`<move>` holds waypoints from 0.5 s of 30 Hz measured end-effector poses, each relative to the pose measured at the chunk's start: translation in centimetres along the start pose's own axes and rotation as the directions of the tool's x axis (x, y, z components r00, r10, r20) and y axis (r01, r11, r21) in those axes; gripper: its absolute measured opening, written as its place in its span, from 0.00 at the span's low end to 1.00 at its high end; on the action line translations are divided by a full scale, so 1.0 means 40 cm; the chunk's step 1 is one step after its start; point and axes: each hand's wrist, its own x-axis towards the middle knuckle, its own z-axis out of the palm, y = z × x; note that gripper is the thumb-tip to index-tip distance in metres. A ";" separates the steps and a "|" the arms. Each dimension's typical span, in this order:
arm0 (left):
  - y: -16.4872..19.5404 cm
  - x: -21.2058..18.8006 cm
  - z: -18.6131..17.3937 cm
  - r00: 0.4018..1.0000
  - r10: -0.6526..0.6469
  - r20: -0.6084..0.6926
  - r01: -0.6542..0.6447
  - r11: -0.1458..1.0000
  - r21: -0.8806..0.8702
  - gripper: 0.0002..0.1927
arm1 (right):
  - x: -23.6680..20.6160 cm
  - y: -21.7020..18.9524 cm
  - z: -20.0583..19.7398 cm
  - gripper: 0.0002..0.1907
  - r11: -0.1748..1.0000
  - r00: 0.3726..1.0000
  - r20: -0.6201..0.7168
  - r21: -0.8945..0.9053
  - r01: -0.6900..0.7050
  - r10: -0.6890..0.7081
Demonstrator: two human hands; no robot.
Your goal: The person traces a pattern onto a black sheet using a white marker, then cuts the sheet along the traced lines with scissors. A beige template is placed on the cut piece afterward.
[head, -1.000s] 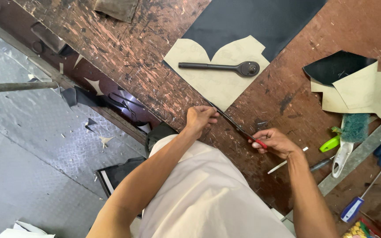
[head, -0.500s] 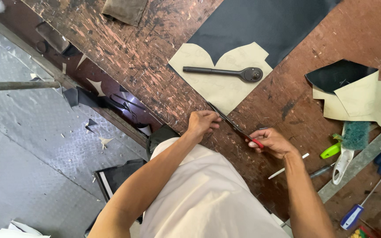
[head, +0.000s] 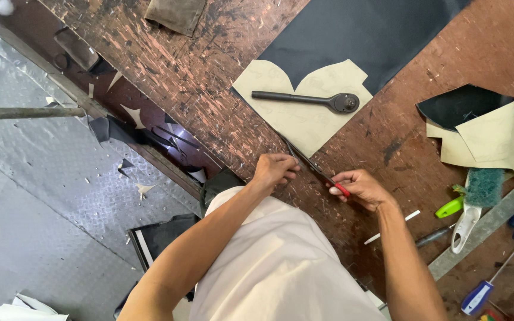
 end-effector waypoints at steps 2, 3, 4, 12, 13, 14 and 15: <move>0.001 -0.005 -0.005 1.000 -0.008 0.008 0.008 1.000 0.019 0.08 | 0.013 -0.005 0.010 0.17 1.000 1.000 -0.010 -0.003 0.019 -0.019; 0.001 -0.006 -0.007 1.000 -0.005 0.013 0.005 1.000 0.014 0.08 | 0.018 -0.007 0.014 0.17 1.000 1.000 -0.014 -0.005 0.028 -0.028; 0.001 -0.008 -0.010 1.000 -0.002 0.018 0.002 1.000 0.008 0.08 | 0.021 -0.009 0.019 0.17 1.000 1.000 -0.009 0.009 0.029 -0.029; -0.013 -0.018 -0.015 0.999 0.004 0.040 -0.006 0.999 0.035 0.07 | 0.023 -0.018 0.028 0.17 0.998 0.998 0.009 0.036 0.054 -0.054; -0.012 -0.019 -0.015 0.999 0.004 0.034 -0.006 0.999 0.053 0.07 | 0.025 -0.021 0.032 0.17 0.999 0.999 0.000 0.027 0.045 -0.045; -0.012 -0.021 -0.015 1.000 0.003 0.029 -0.005 0.997 0.071 0.07 | 0.025 -0.023 0.037 0.17 0.999 0.999 -0.011 0.018 0.035 -0.035; -0.011 -0.023 -0.015 0.999 0.001 0.035 -0.003 0.997 0.078 0.07 | 0.029 -0.028 0.043 0.17 1.000 0.999 -0.022 0.009 0.029 -0.028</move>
